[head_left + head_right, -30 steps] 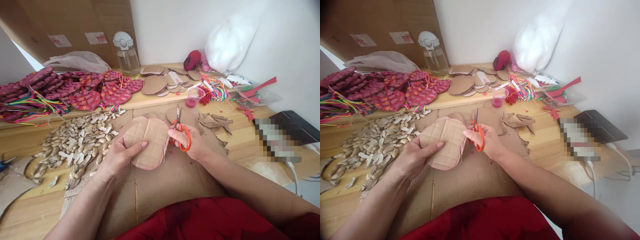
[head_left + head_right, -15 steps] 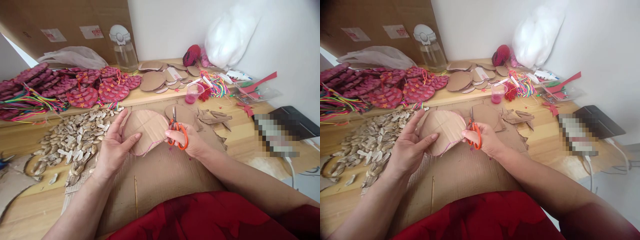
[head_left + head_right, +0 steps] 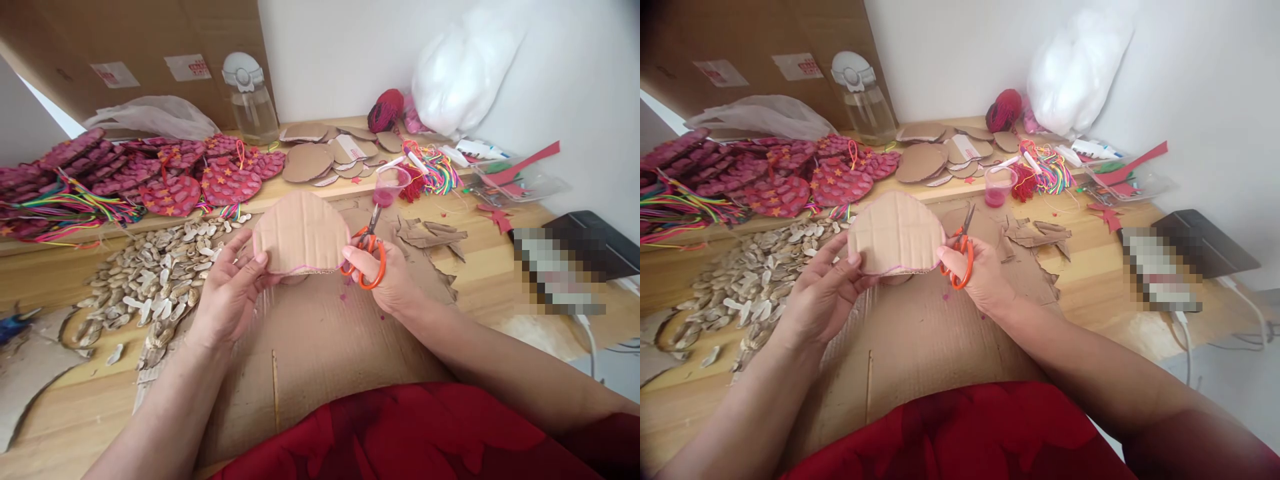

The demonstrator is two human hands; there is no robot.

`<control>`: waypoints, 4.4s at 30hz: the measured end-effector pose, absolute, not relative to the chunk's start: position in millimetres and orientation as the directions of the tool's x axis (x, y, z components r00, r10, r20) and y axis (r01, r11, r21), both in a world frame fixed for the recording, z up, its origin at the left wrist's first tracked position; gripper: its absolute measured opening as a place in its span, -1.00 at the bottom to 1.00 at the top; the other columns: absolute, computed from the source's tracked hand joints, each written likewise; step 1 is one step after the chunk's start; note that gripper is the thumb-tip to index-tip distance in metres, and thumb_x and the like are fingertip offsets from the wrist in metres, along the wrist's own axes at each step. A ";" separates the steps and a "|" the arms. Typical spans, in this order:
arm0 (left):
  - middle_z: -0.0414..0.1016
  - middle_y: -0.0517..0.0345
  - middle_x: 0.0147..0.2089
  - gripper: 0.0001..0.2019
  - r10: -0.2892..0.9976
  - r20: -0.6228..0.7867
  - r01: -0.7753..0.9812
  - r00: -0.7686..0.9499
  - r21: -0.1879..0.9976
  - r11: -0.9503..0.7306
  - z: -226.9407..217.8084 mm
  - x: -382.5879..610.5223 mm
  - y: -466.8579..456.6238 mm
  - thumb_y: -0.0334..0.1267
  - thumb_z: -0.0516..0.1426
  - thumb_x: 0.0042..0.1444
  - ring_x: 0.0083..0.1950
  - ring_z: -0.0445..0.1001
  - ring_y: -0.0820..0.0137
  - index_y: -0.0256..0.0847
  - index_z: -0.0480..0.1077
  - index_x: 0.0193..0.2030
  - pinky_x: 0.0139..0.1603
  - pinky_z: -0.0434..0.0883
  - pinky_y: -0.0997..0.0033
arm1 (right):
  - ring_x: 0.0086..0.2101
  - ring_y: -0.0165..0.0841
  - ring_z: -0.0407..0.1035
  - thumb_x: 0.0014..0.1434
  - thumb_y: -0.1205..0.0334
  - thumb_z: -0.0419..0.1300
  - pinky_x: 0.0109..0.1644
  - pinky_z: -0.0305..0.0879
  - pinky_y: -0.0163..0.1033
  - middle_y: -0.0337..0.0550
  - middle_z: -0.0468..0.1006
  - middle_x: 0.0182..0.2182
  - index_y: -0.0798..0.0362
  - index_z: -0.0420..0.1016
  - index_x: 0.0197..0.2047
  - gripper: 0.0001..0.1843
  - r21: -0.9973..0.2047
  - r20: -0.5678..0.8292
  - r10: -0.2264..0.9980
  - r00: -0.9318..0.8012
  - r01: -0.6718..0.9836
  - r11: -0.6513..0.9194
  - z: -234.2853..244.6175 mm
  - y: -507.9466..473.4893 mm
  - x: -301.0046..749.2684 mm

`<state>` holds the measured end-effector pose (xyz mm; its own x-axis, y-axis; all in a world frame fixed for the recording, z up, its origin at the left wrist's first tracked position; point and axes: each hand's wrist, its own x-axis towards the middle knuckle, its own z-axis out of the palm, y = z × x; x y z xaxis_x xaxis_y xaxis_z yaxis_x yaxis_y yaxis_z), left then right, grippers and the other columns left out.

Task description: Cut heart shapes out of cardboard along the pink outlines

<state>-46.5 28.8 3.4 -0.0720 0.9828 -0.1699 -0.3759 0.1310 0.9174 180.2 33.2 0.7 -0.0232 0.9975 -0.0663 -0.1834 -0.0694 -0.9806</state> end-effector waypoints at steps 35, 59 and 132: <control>0.53 0.20 -0.37 -0.77 0.992 0.053 -0.094 -0.112 0.993 -0.064 6.7 -47.3 22.6 -0.21 0.42 -0.03 -0.45 0.42 0.51 -0.21 0.53 -0.29 -0.54 0.36 0.57 | -0.50 -0.40 0.23 0.11 -0.08 0.37 -0.43 0.15 -0.24 -0.23 0.45 -0.50 -0.01 0.43 -0.44 -0.65 -0.999 -0.040 0.986 -0.160 -0.011 -0.042 12.1 26.2 181.4; 0.65 -0.06 -0.02 -0.45 0.958 -0.275 -0.281 0.079 0.916 0.286 12.1 -47.6 18.1 -0.21 0.41 -0.06 -0.05 0.64 0.01 -0.16 0.51 0.12 -0.16 0.64 0.14 | -0.51 -0.43 0.32 0.08 0.01 0.39 -0.40 0.20 -0.31 -0.25 0.48 -0.58 0.08 0.43 -0.48 -0.64 -0.980 -0.144 0.864 -0.483 -0.053 -0.193 9.5 27.7 187.1; 0.65 0.04 -0.05 -0.28 0.964 -0.265 -0.343 -0.016 0.907 0.243 26.2 -37.9 5.8 -0.32 0.47 -0.18 -0.07 0.62 0.18 -0.16 0.44 0.20 -0.11 0.60 0.28 | -0.58 -0.49 0.20 0.31 -0.22 0.12 -0.52 0.07 -0.38 -0.30 0.38 -0.62 0.06 0.28 -0.44 -0.48 -0.986 -0.149 0.848 -0.509 0.136 -0.091 7.2 11.0 186.2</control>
<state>-37.9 5.8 26.2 -0.0158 0.9642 -0.2646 -0.3427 0.2434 0.9074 186.2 11.0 7.2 -0.5089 0.8479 -0.1486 0.1362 -0.0911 -0.9865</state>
